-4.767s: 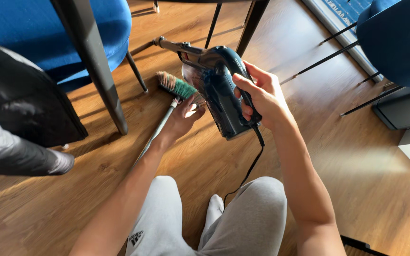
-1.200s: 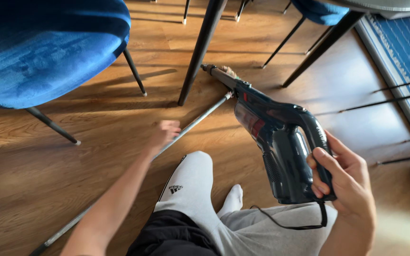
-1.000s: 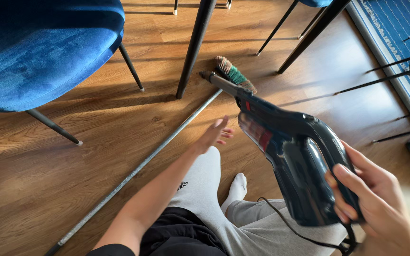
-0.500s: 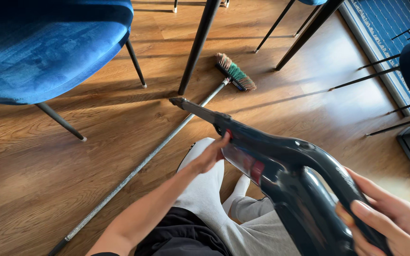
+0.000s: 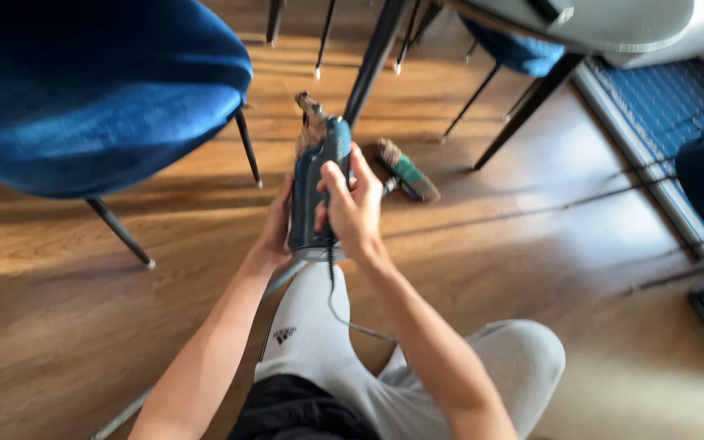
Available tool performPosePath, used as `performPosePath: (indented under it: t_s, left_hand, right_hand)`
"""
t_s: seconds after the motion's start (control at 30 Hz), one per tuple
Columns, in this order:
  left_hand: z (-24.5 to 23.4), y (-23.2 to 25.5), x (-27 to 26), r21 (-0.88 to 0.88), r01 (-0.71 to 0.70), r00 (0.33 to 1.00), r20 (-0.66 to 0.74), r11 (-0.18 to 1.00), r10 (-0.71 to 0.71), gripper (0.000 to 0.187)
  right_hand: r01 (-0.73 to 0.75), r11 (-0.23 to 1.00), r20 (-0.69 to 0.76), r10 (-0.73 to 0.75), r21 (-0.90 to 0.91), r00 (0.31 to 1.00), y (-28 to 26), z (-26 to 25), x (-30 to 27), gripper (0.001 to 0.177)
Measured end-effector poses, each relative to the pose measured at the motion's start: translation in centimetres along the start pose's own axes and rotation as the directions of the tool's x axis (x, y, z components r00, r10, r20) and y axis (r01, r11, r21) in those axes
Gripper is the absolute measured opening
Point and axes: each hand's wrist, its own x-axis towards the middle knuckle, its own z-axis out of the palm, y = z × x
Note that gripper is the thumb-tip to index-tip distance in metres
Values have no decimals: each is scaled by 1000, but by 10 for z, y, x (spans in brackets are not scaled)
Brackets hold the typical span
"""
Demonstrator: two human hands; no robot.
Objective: The person holds a broom and a handheld vacuum cleaner, using the vacuum to clean the bristles of the broom and the area around a table leg.
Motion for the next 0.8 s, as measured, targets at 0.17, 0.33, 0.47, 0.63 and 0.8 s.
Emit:
performPosePath:
  t_s: [0.17, 0.33, 0.47, 0.63, 0.8]
  left_hand:
    - [-54, 19, 4, 80, -40, 921, -383, 996, 68, 33]
    - [-112, 31, 34, 58, -59, 727, -681, 997, 83, 25]
    - [-137, 55, 74, 48, -16, 665, -745, 999, 46, 23]
    - [-134, 90, 98, 117, 22, 779, -625, 993, 56, 21]
    - [-114, 94, 92, 136, 88, 642, -765, 987, 48, 31]
  right_hand:
    - [-9, 998, -25, 11, 62, 1000, 38, 27, 53, 46]
    - [-65, 996, -54, 69, 67, 996, 45, 38, 110, 70]
    - [-94, 992, -46, 99, 87, 994, 40, 42, 165, 65]
    - [-27, 985, -100, 45, 173, 994, 29, 41, 194, 52]
    - [-64, 934, -54, 89, 352, 995, 18, 42, 173, 56]
